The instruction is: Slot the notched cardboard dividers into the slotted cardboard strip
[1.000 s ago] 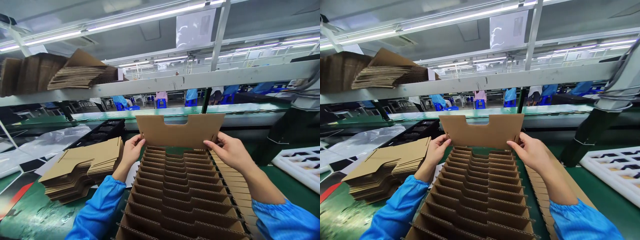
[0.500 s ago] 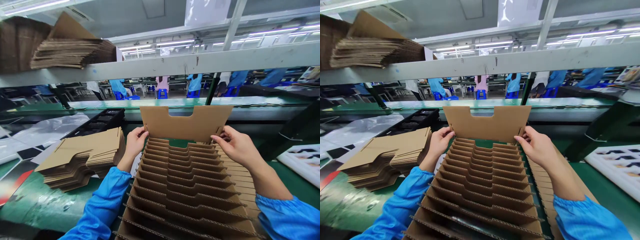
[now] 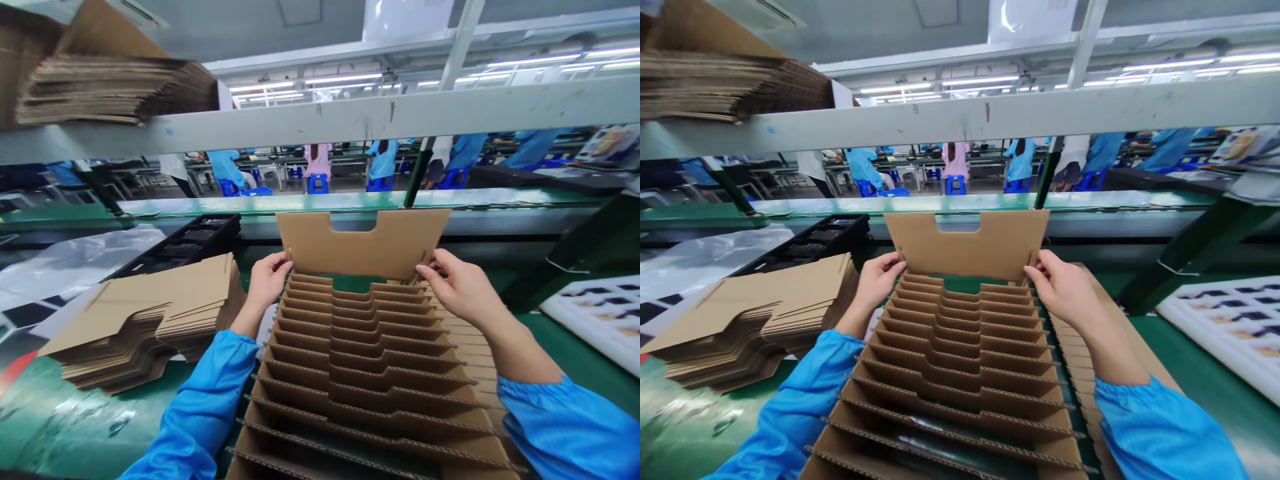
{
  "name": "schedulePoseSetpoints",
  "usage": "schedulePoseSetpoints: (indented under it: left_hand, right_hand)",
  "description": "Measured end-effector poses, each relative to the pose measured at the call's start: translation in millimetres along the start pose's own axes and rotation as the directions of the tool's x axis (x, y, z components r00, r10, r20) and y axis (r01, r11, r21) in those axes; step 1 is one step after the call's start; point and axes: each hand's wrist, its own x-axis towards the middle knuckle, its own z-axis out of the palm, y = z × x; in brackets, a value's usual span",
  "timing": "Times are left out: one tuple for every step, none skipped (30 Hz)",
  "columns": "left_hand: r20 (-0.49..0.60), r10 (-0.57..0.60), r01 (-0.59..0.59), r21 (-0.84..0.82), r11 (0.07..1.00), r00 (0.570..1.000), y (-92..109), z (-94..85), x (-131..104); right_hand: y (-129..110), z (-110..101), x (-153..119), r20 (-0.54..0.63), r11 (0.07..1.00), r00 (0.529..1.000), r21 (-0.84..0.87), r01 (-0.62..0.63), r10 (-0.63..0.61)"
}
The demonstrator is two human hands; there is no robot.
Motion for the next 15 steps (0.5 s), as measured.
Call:
schedulePoseSetpoints:
  left_hand:
    - [0.026,-0.015,0.015,0.001,1.0,1.0,-0.8,-1.2,-1.4]
    - [0.047,-0.029,0.029,0.01,1.0,0.998,-1.6,-3.0,-2.8]
    - [0.059,-0.043,0.041,0.023,0.999,0.997,-2.6,-5.0,-3.9]
    - [0.063,-0.055,0.052,0.038,0.998,0.997,-3.7,-7.2,-4.7]
    - [0.062,-0.065,0.062,0.051,0.997,0.996,-4.9,-9.5,-5.2]
    - [0.063,-0.075,0.071,0.058,0.996,0.995,-5.7,-11.7,-5.5]
    - [0.067,-0.084,0.08,0.06,0.995,0.994,-6.0,-13.7,-5.7]
    - [0.075,-0.092,0.088,0.059,0.994,0.993,-5.8,-15.5,-6.0]
    - [0.088,-0.098,0.093,0.058,0.994,0.991,-4.9,-17.2,-6.2]
    - [0.107,-0.101,0.094,0.064,0.993,0.989,-3.8,-18.6,-6.3]
    - [0.126,-0.101,0.092,0.075,0.993,0.987,-2.6,-19.7,-6.3]
    - [0.142,-0.098,0.086,0.088,0.992,0.985,-1.5,-20.4,-6.2]
    - [0.154,-0.093,0.079,0.096,0.992,0.984,-0.8,-20.6,-5.9]
    - [0.16,-0.087,0.072,0.098,0.993,0.983,-0.5,-20.4,-5.4]
    - [0.159,-0.08,0.065,0.092,0.994,0.984,-0.5,-19.8,-4.9]
  right_hand:
    - [0.3,0.1,-0.7,0.016,1.0,1.0,-0.001,-0.016,0.016]
    - [0.2,-0.1,-1.6,0.035,0.999,0.999,0.0,-0.032,0.032]
    - [-0.1,-0.3,-2.4,0.054,0.999,0.998,0.008,-0.036,0.036]
    - [-0.5,-0.5,-3.2,0.073,0.999,0.997,0.014,-0.033,0.032]
    - [-1.1,-0.7,-3.9,0.087,0.999,0.996,0.017,-0.033,0.031]
    - [-1.9,-0.9,-4.4,0.093,0.999,0.995,0.015,-0.035,0.034]
    - [-2.9,-1.4,-4.9,0.096,0.999,0.995,0.013,-0.041,0.039]
    - [-3.9,-2.1,-5.4,0.098,0.999,0.994,0.012,-0.047,0.046]
    - [-4.9,-3.1,-5.8,0.104,0.999,0.993,0.015,-0.049,0.047]
    - [-5.7,-4.6,-6.1,0.119,0.999,0.992,0.02,-0.045,0.042]
    - [-5.9,-6.3,-6.3,0.142,0.999,0.989,0.028,-0.036,0.032]
    - [-5.5,-8.1,-6.4,0.17,0.999,0.985,0.035,-0.025,0.019]
    - [-4.4,-10.0,-6.4,0.192,0.999,0.981,0.038,-0.015,0.007]
    - [-2.9,-11.7,-6.2,0.203,0.999,0.979,0.036,-0.007,0.0]
    - [-1.0,-13.0,-5.9,0.202,0.999,0.979,0.032,-0.006,-0.001]
